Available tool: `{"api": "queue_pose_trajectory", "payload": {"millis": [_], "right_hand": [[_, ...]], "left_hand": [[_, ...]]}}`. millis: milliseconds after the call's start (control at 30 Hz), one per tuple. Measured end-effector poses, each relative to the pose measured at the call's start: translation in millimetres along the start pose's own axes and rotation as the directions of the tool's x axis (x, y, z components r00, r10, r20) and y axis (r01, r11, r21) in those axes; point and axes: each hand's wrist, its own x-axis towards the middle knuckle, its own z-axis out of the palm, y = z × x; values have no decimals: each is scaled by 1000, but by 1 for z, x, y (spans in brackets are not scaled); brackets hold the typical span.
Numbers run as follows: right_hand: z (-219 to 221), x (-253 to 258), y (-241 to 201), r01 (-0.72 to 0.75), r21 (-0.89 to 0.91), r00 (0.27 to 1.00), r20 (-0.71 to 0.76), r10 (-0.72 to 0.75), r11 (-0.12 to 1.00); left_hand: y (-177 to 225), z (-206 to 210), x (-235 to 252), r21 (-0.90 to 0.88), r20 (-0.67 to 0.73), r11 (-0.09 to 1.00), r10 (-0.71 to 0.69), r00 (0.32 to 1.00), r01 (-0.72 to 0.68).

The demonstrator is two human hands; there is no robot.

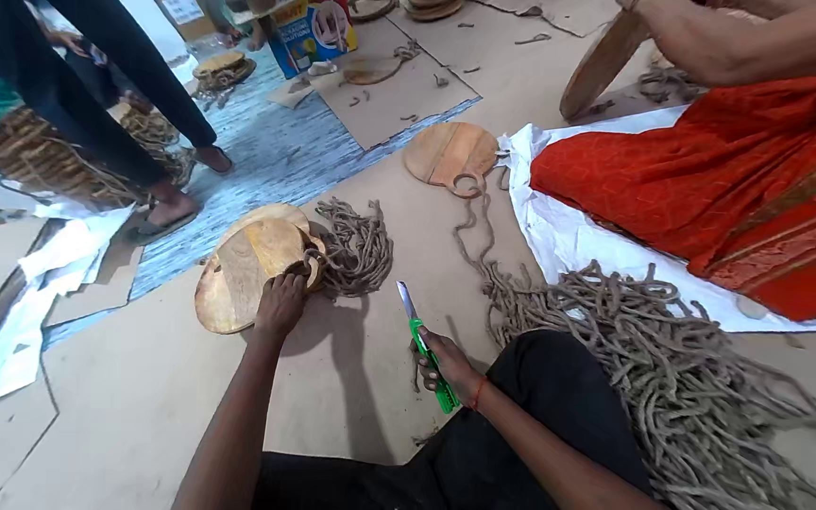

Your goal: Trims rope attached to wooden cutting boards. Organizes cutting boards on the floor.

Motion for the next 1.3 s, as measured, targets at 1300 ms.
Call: {"api": "queue_pose_trajectory", "payload": {"millis": [1300], "right_hand": [[21,-31,57,229,-339,968,-20,-250,913]], "left_hand": [[205,54,-157,-851,200,-499,-20,980,164]]}}
